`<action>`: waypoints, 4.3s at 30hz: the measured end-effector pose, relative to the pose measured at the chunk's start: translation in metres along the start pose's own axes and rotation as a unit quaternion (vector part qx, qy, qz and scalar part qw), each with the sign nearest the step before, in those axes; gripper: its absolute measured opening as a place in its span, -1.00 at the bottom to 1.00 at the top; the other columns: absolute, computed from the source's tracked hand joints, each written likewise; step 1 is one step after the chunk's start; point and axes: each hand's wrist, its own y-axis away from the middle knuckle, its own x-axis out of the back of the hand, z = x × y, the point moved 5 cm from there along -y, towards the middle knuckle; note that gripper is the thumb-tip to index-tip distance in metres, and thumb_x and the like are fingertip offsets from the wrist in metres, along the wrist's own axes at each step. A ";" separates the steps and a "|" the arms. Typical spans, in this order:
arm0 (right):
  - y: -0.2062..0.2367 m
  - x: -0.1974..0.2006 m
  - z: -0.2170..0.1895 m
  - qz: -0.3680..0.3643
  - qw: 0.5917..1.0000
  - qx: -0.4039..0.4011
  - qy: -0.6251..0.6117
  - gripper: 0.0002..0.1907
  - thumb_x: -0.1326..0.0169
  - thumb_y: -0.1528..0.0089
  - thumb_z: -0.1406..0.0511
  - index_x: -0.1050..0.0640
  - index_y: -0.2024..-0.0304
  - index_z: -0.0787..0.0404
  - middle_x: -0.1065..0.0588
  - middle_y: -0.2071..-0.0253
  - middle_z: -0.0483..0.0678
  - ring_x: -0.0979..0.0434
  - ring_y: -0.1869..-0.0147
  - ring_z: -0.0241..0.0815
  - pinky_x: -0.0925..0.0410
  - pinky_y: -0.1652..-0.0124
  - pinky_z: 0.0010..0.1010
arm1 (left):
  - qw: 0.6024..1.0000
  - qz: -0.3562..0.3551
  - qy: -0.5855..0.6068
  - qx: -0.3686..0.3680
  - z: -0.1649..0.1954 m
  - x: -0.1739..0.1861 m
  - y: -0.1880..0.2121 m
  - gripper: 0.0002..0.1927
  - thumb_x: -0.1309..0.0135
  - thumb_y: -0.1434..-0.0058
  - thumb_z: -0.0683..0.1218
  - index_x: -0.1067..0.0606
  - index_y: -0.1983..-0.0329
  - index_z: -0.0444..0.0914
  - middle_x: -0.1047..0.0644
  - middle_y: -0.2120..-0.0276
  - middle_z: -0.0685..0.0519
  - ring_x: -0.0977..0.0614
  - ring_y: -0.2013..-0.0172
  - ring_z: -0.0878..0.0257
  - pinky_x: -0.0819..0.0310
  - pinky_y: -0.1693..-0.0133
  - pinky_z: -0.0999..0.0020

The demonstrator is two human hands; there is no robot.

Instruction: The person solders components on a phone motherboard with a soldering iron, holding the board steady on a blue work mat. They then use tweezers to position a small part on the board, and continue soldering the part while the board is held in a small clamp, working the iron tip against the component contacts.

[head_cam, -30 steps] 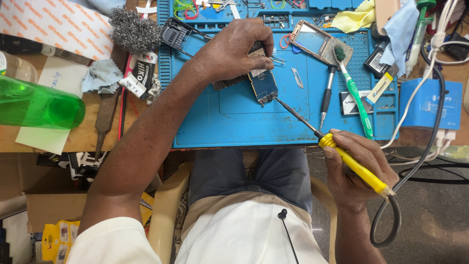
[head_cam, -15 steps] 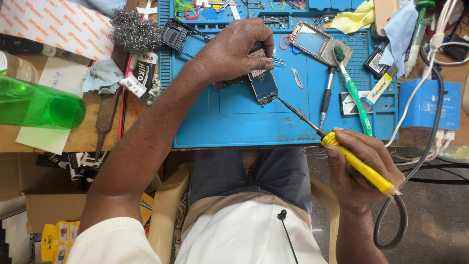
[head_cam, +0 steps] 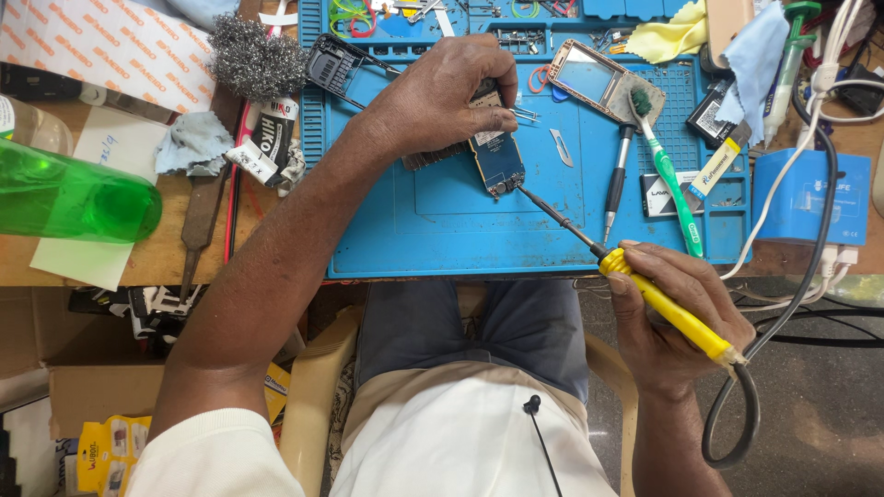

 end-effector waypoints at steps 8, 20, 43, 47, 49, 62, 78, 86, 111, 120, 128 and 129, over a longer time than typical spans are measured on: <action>-0.024 0.001 0.015 -0.004 1.000 -0.004 0.002 -0.82 -0.32 -0.40 0.30 -0.63 0.02 0.22 -0.62 0.07 0.01 -0.70 -0.04 -0.20 -0.56 -0.05 -0.50 | 1.000 -0.002 0.014 -0.004 -0.006 0.000 -0.024 -0.71 -0.40 -0.20 0.10 -0.58 0.29 -0.14 -0.49 0.30 0.09 -0.57 0.18 0.19 -0.53 0.21 0.11; 0.033 0.007 -0.040 0.018 1.000 -0.015 -0.011 -0.82 -0.32 -0.39 0.30 -0.64 0.02 0.22 -0.62 0.08 0.02 -0.69 -0.03 -0.20 -0.57 -0.05 -0.49 | 1.000 0.000 0.006 -0.002 0.027 0.004 0.050 -0.71 -0.41 -0.19 0.10 -0.58 0.30 -0.14 -0.50 0.31 0.09 -0.57 0.18 0.18 -0.53 0.22 0.11; 0.029 -0.084 -0.117 0.016 1.000 -0.012 -0.010 -0.82 -0.32 -0.41 0.30 -0.64 0.00 0.22 -0.62 0.06 0.03 -0.69 -0.05 -0.19 -0.57 -0.07 -0.49 | 1.000 -0.003 0.005 -0.002 -0.031 0.079 0.115 -0.72 -0.41 -0.18 0.10 -0.58 0.31 -0.13 -0.50 0.31 0.09 -0.57 0.18 0.18 -0.53 0.21 0.11; -0.021 -0.119 -0.098 0.016 1.000 -0.011 -0.008 -0.82 -0.32 -0.39 0.30 -0.63 0.01 0.22 -0.62 0.07 0.03 -0.69 -0.03 -0.19 -0.56 -0.05 -0.49 | 1.000 -0.007 0.009 0.000 -0.073 0.103 0.078 -0.71 -0.41 -0.18 0.10 -0.58 0.31 -0.13 -0.50 0.31 0.09 -0.57 0.18 0.18 -0.53 0.20 0.10; -0.038 -0.136 -0.088 0.017 1.000 -0.007 -0.006 -0.82 -0.32 -0.39 0.30 -0.63 0.01 0.22 -0.62 0.07 0.03 -0.69 -0.03 -0.19 -0.56 -0.05 -0.49 | 1.000 -0.007 0.011 0.000 -0.091 0.115 0.065 -0.71 -0.41 -0.19 0.11 -0.58 0.30 -0.13 -0.50 0.31 0.09 -0.57 0.17 0.18 -0.53 0.20 0.10; 0.022 -0.127 -0.110 0.001 1.000 0.000 -0.003 -0.84 -0.34 -0.44 0.31 -0.63 0.02 0.22 -0.63 0.03 0.01 -0.71 -0.06 -0.21 -0.58 -0.07 -0.51 | 1.000 -0.007 0.004 0.005 -0.064 0.109 0.121 -0.71 -0.40 -0.19 0.12 -0.58 0.30 -0.12 -0.50 0.30 0.09 -0.57 0.17 0.19 -0.53 0.19 0.11; 0.113 -0.091 -0.190 0.007 1.000 -0.004 0.002 -0.83 -0.33 -0.41 0.30 -0.64 0.01 0.22 -0.63 0.06 0.01 -0.70 -0.04 -0.20 -0.57 -0.06 -0.49 | 1.000 -0.009 0.014 0.014 0.003 0.095 0.220 -0.70 -0.41 -0.18 0.11 -0.58 0.31 -0.14 -0.49 0.31 0.10 -0.57 0.17 0.19 -0.52 0.19 0.11; 0.082 -0.114 -0.176 -0.005 1.000 0.006 -0.005 -0.83 -0.34 -0.43 0.30 -0.63 0.02 0.24 -0.63 0.03 0.02 -0.71 -0.07 -0.20 -0.59 -0.08 -0.50 | 1.000 -0.004 0.011 0.007 -0.017 0.112 0.198 -0.71 -0.40 -0.19 0.11 -0.58 0.30 -0.13 -0.50 0.31 0.09 -0.56 0.17 0.18 -0.53 0.21 0.11; 0.085 -0.095 -0.064 0.000 1.000 0.000 -0.005 -0.83 -0.33 -0.44 0.31 -0.63 0.01 0.26 -0.63 0.04 0.04 -0.70 -0.05 -0.19 -0.57 -0.08 -0.49 | 1.000 0.003 0.005 0.005 -0.041 0.009 0.137 -0.71 -0.41 -0.19 0.11 -0.59 0.30 -0.13 -0.50 0.31 0.09 -0.57 0.17 0.17 -0.53 0.21 0.11; 0.096 -0.039 -0.106 0.031 0.999 -0.001 -0.033 -0.84 -0.30 -0.47 0.29 -0.63 0.02 0.26 -0.62 0.06 0.05 -0.70 -0.05 -0.18 -0.55 -0.09 -0.52 | 1.000 -0.001 -0.009 -0.004 0.011 0.038 0.156 -0.72 -0.40 -0.21 0.10 -0.58 0.27 -0.13 -0.47 0.26 0.09 -0.56 0.18 0.21 -0.52 0.23 0.16; 0.100 -0.024 -0.088 0.122 0.985 -0.027 -0.120 -0.71 -0.30 -0.48 0.22 -0.60 0.02 0.34 -0.60 0.07 0.06 -0.67 0.00 -0.19 -0.56 -0.05 -0.52 | 0.997 -0.004 -0.037 -0.066 0.034 0.040 0.159 -0.71 -0.39 -0.20 0.08 -0.56 0.26 -0.15 -0.41 0.18 0.08 -0.56 0.16 0.17 -0.52 0.15 0.15; 0.107 -0.021 -0.076 0.128 0.984 -0.027 -0.120 -0.71 -0.30 -0.49 0.21 -0.59 0.02 0.35 -0.59 0.07 0.06 -0.66 0.01 -0.18 -0.55 -0.05 -0.52 | 0.996 -0.005 -0.024 -0.084 0.033 0.027 0.159 -0.71 -0.39 -0.20 0.08 -0.56 0.25 -0.16 -0.41 0.17 0.07 -0.56 0.16 0.17 -0.53 0.14 0.16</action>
